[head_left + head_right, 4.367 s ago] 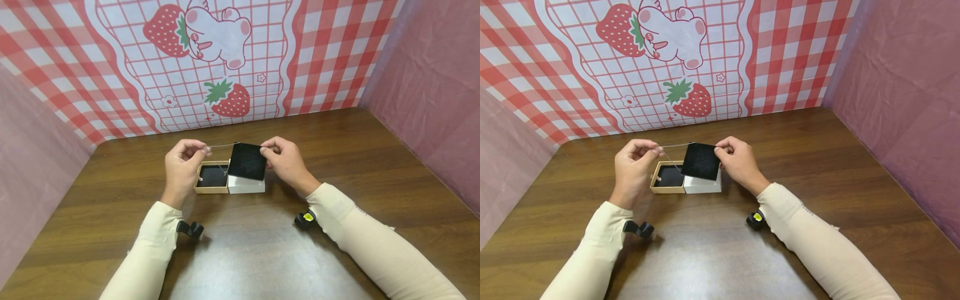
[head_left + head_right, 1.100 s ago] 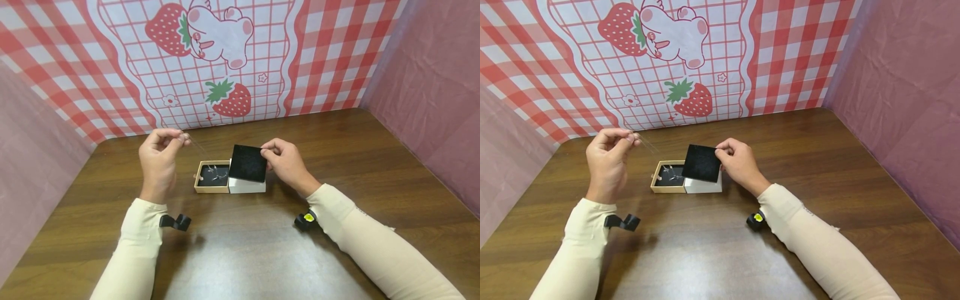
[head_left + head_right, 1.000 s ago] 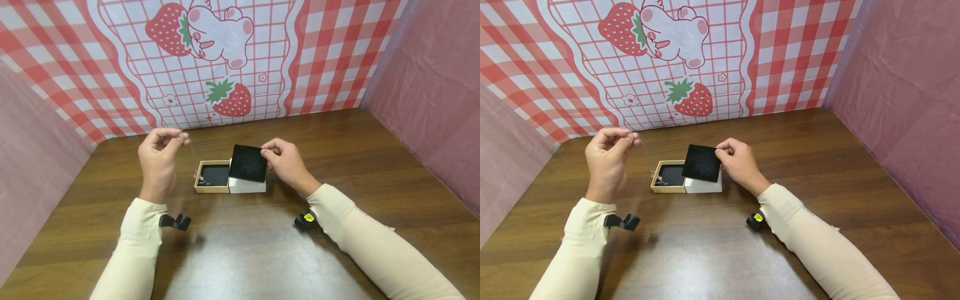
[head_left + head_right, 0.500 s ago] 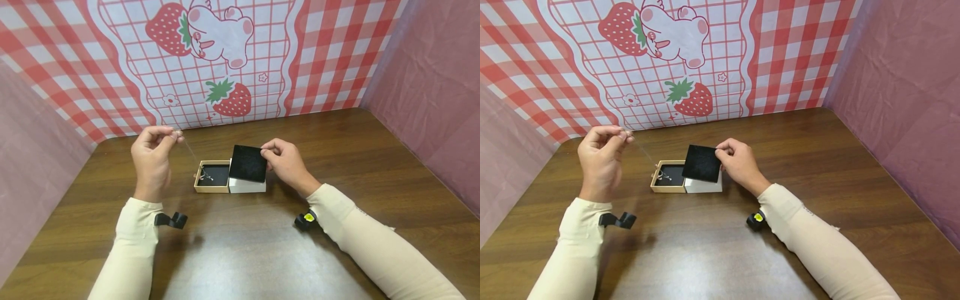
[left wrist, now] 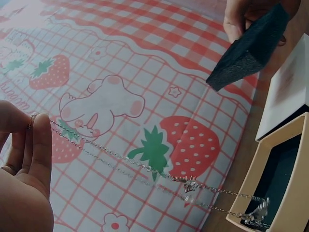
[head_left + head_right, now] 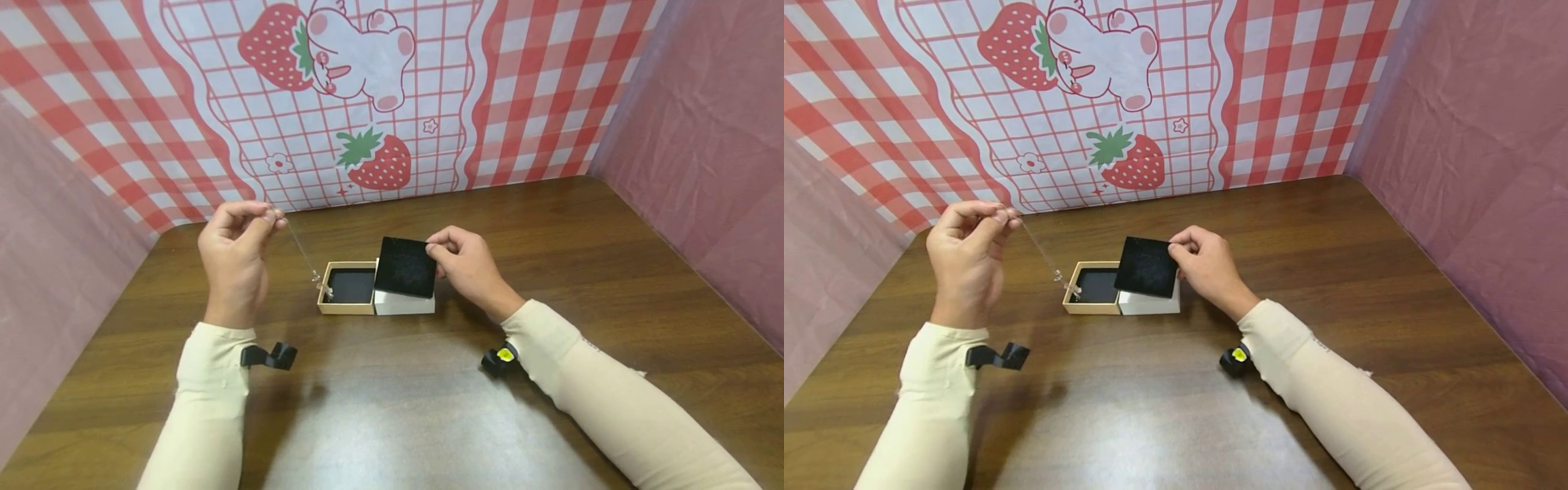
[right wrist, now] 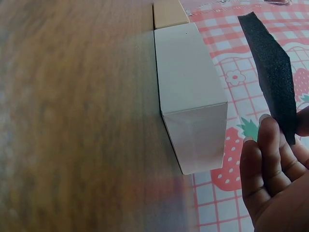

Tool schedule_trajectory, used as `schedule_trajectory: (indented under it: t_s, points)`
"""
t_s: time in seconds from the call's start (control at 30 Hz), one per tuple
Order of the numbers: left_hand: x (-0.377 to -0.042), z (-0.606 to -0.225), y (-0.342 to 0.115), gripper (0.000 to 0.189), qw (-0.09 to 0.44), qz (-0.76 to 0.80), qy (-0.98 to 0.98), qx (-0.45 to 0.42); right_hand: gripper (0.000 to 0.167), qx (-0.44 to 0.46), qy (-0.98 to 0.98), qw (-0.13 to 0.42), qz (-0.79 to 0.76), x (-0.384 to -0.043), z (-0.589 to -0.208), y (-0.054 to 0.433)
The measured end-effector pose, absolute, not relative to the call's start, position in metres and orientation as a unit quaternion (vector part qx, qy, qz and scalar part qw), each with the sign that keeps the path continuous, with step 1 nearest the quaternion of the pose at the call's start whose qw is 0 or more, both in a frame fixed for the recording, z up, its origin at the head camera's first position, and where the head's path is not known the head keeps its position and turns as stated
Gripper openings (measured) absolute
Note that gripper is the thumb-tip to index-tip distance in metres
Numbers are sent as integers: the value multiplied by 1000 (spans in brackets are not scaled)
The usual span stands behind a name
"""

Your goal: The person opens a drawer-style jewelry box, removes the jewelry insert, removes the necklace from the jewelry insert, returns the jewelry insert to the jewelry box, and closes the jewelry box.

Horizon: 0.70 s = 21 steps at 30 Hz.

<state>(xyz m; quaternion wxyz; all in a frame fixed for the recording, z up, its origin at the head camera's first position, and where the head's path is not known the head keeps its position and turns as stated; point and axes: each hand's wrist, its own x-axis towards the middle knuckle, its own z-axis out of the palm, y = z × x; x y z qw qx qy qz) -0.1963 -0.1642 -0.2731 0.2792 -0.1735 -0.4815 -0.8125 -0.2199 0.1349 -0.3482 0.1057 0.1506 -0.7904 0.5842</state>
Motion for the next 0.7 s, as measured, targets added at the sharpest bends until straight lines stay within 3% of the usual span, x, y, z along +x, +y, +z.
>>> schedule_trajectory:
  t_s: [0.7]
  points:
    - [-196,-262,-181,10,316,-832,-430,-152,11,151,-794,96,581,-220,-349,134]
